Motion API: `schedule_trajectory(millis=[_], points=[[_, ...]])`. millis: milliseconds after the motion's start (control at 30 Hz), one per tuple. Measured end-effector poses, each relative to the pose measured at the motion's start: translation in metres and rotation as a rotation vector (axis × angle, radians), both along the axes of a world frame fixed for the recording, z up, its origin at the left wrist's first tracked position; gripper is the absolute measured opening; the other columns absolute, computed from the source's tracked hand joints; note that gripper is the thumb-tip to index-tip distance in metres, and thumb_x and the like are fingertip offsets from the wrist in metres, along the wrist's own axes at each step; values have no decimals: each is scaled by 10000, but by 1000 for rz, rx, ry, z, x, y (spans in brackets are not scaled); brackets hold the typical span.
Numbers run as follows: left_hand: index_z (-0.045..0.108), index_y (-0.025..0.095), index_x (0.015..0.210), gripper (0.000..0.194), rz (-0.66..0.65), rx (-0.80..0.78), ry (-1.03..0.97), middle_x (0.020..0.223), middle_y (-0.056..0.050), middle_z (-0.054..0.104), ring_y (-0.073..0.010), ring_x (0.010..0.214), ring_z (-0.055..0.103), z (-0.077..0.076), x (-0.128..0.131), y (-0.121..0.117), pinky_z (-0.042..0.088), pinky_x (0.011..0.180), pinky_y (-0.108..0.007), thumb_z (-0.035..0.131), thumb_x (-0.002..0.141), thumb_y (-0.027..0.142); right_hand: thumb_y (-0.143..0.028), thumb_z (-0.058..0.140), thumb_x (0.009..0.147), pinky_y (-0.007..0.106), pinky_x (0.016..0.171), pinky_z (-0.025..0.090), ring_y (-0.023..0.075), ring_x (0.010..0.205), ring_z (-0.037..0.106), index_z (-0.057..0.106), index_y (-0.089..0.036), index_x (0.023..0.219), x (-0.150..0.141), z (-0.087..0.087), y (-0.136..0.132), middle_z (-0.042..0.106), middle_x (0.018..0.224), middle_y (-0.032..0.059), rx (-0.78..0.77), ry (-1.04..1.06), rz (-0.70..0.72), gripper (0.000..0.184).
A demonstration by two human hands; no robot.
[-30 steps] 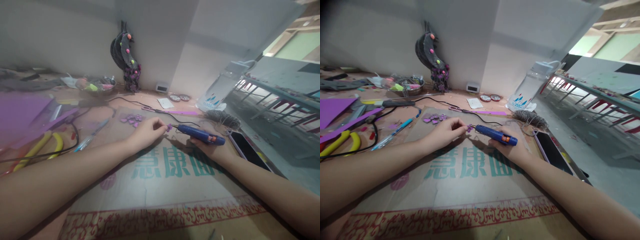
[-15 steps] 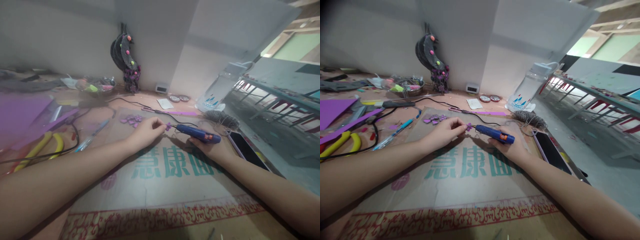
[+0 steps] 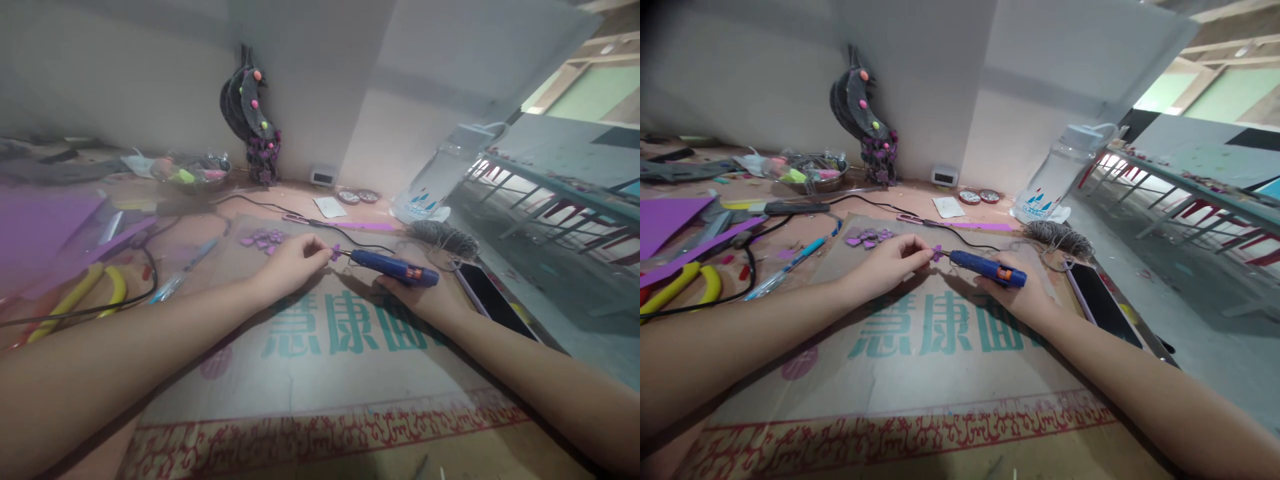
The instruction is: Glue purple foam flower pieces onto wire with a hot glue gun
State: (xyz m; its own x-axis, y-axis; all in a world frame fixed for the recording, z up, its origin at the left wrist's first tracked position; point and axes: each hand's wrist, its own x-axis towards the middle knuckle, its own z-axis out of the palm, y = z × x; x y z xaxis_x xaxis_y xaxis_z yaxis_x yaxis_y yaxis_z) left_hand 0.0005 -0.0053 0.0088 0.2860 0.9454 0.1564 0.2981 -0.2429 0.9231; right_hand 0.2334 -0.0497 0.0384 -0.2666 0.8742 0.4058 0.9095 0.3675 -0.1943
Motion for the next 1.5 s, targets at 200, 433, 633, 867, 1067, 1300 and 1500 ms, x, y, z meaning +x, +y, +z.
schedule_trajectory(millis=[200,433,633,867,1067,1300,1500], points=[[599,196,779,234,-3,8,10,666,-2,648,-135,579,569,0,-1,0,424,528,-233,567,815,426,-289,656,785,303,594,484,194,647,601,623,-202,735,-1,2,-1,636,682,28,-7,6,6,105],[602,193,779,242,-3,-14,7,666,-3,646,-135,584,570,2,0,-1,419,524,-228,575,809,432,-297,648,788,308,602,492,196,662,610,637,-204,763,-3,3,0,644,705,27,-44,-11,-11,97],[603,189,779,245,2,-16,-2,660,-8,637,-137,584,562,1,0,-1,403,508,-226,579,799,432,-309,648,780,331,615,499,213,675,619,606,-222,725,-2,2,0,638,685,22,-14,15,-21,112],[601,188,782,219,-17,-27,-7,676,-12,653,-119,540,525,2,0,-1,374,485,-216,578,810,404,-338,649,770,297,533,452,184,590,584,559,-232,675,2,-5,0,611,648,2,28,54,-54,169],[609,186,783,220,-16,-12,19,657,-6,641,-120,542,538,3,-1,-2,399,496,-225,575,811,402,-353,634,785,291,560,446,181,607,585,599,-224,708,4,-7,1,620,665,4,10,72,-48,154],[606,184,778,221,-38,-1,25,641,-4,640,-119,542,547,2,0,-1,396,501,-220,567,823,397,-346,638,786,282,561,442,176,612,580,575,-221,711,5,-10,2,613,662,-2,21,114,-29,159],[597,189,781,224,-41,-19,7,641,1,643,-123,536,548,2,0,-2,396,512,-227,566,820,408,-343,639,785,281,552,443,177,603,580,579,-222,706,3,-6,1,622,662,5,7,95,-23,156]])
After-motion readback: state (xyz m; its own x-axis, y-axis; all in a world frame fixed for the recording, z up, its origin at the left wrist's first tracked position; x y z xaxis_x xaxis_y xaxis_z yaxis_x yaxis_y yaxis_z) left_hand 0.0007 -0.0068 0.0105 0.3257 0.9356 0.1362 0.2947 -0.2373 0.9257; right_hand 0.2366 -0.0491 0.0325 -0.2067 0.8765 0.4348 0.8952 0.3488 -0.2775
